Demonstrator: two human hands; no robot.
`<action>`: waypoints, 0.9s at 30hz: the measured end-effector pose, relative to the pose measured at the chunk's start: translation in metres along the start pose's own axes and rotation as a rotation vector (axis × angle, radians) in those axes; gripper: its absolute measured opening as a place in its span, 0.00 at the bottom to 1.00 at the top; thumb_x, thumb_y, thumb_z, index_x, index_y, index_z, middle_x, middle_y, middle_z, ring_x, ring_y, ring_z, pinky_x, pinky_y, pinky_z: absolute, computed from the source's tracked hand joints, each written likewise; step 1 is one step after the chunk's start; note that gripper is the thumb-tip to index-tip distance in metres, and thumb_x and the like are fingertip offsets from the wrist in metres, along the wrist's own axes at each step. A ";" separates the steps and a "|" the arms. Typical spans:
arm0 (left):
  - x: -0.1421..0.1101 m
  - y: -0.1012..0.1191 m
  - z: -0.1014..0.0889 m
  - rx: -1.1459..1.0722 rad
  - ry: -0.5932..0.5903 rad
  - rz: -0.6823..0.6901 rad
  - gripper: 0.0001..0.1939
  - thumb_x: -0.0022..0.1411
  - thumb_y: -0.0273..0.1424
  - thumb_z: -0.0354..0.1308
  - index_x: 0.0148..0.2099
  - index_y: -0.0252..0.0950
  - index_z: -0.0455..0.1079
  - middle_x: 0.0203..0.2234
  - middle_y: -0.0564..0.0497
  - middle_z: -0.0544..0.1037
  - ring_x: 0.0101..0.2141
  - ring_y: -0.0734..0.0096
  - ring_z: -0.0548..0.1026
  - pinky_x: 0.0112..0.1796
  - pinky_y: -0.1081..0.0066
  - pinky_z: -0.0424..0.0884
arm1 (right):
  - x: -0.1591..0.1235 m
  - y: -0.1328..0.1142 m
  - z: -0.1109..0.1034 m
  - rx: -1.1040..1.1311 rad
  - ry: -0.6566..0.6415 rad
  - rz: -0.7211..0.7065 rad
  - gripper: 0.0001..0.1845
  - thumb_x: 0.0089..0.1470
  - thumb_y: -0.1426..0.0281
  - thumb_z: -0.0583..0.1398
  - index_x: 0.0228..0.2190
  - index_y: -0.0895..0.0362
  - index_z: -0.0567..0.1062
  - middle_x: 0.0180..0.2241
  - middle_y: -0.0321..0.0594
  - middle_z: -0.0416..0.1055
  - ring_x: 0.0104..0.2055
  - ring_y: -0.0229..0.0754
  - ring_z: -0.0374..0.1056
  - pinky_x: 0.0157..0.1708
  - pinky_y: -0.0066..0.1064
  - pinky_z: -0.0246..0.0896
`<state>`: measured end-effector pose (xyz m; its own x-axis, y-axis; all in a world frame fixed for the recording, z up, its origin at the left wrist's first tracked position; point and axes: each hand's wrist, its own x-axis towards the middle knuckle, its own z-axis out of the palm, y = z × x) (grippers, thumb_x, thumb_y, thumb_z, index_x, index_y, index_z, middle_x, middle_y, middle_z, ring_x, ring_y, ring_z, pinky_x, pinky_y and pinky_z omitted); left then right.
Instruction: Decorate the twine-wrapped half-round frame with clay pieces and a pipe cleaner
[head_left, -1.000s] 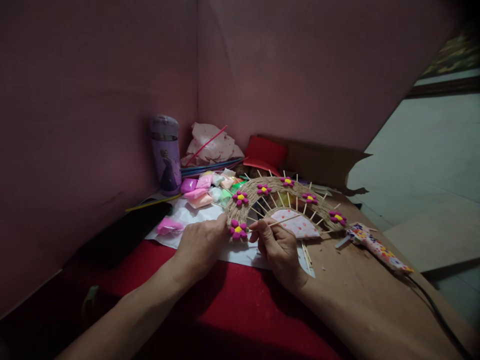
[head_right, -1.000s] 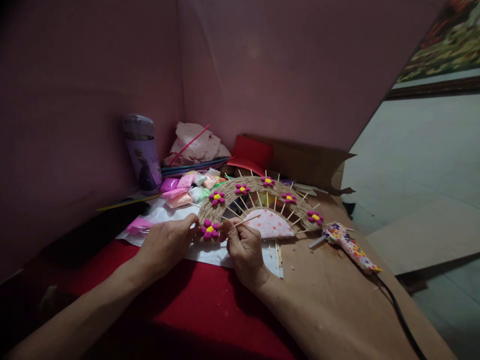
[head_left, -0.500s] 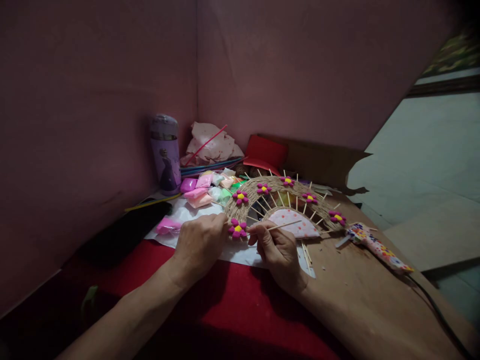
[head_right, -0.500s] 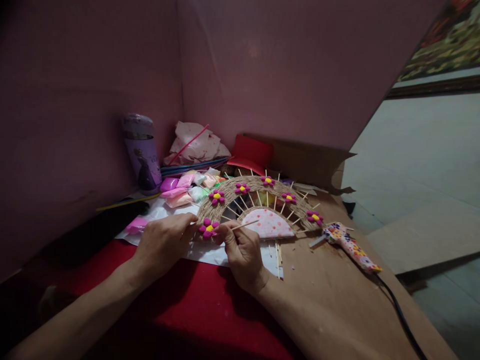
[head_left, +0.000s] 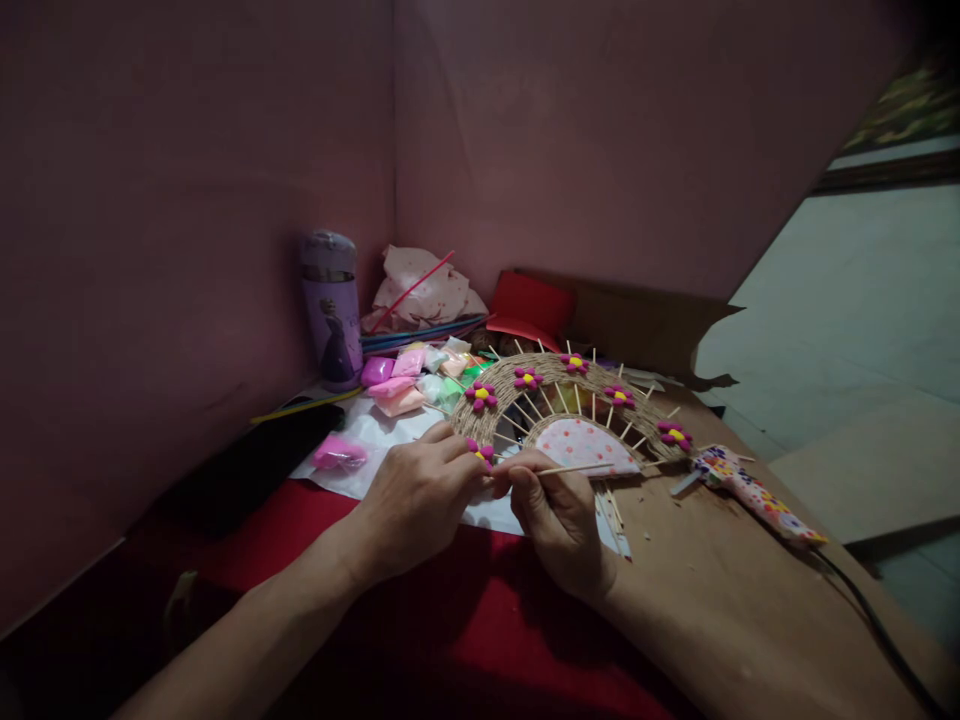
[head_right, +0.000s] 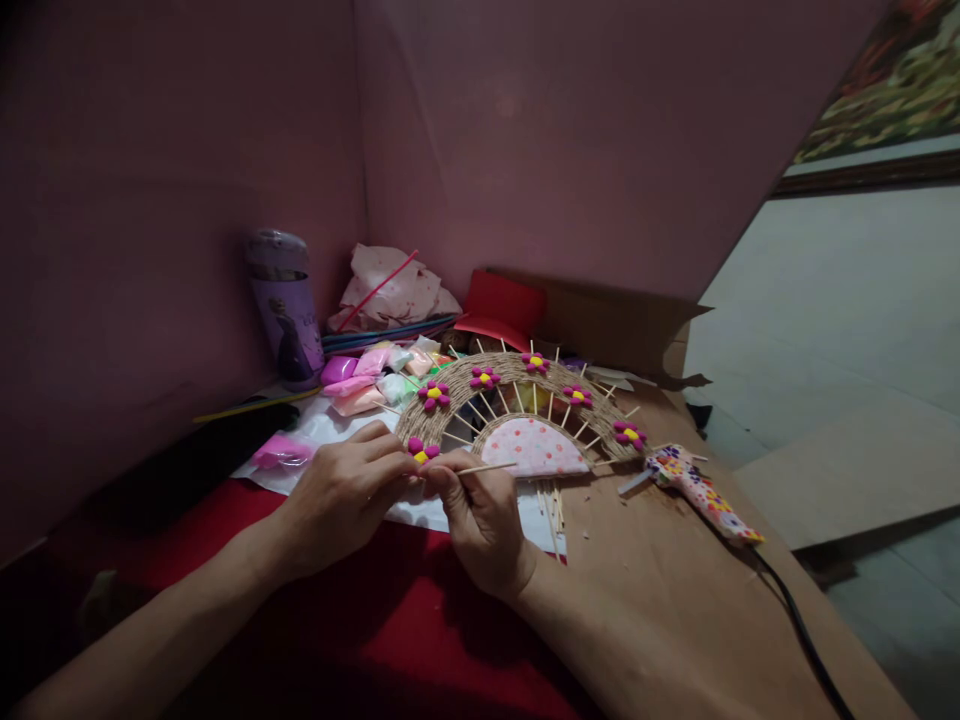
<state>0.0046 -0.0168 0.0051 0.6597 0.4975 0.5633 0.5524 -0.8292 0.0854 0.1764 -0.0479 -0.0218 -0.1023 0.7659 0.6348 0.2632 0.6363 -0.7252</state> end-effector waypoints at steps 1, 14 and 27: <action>0.000 0.001 0.000 -0.010 -0.012 0.017 0.13 0.66 0.29 0.46 0.34 0.35 0.71 0.28 0.49 0.73 0.32 0.66 0.65 0.31 0.68 0.62 | 0.000 0.000 0.000 0.013 0.001 0.004 0.14 0.62 0.66 0.51 0.31 0.55 0.74 0.19 0.33 0.63 0.16 0.32 0.54 0.18 0.26 0.54; -0.001 -0.003 0.000 -0.013 0.138 -0.166 0.13 0.65 0.26 0.44 0.29 0.34 0.64 0.24 0.50 0.69 0.28 0.70 0.65 0.30 0.70 0.61 | 0.007 0.011 0.002 0.272 0.240 0.181 0.18 0.59 0.57 0.53 0.28 0.57 0.70 0.20 0.32 0.65 0.13 0.28 0.53 0.11 0.22 0.46; -0.001 -0.009 -0.001 0.026 0.150 -0.483 0.07 0.57 0.22 0.51 0.30 0.36 0.68 0.27 0.51 0.73 0.30 0.69 0.69 0.29 0.71 0.61 | -0.004 0.005 0.001 0.039 0.002 0.011 0.13 0.62 0.66 0.51 0.31 0.56 0.72 0.23 0.36 0.67 0.18 0.32 0.58 0.16 0.24 0.51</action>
<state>-0.0008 -0.0101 0.0044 0.2458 0.7791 0.5767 0.7904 -0.5055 0.3460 0.1774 -0.0479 -0.0283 -0.0979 0.7729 0.6269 0.2264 0.6307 -0.7422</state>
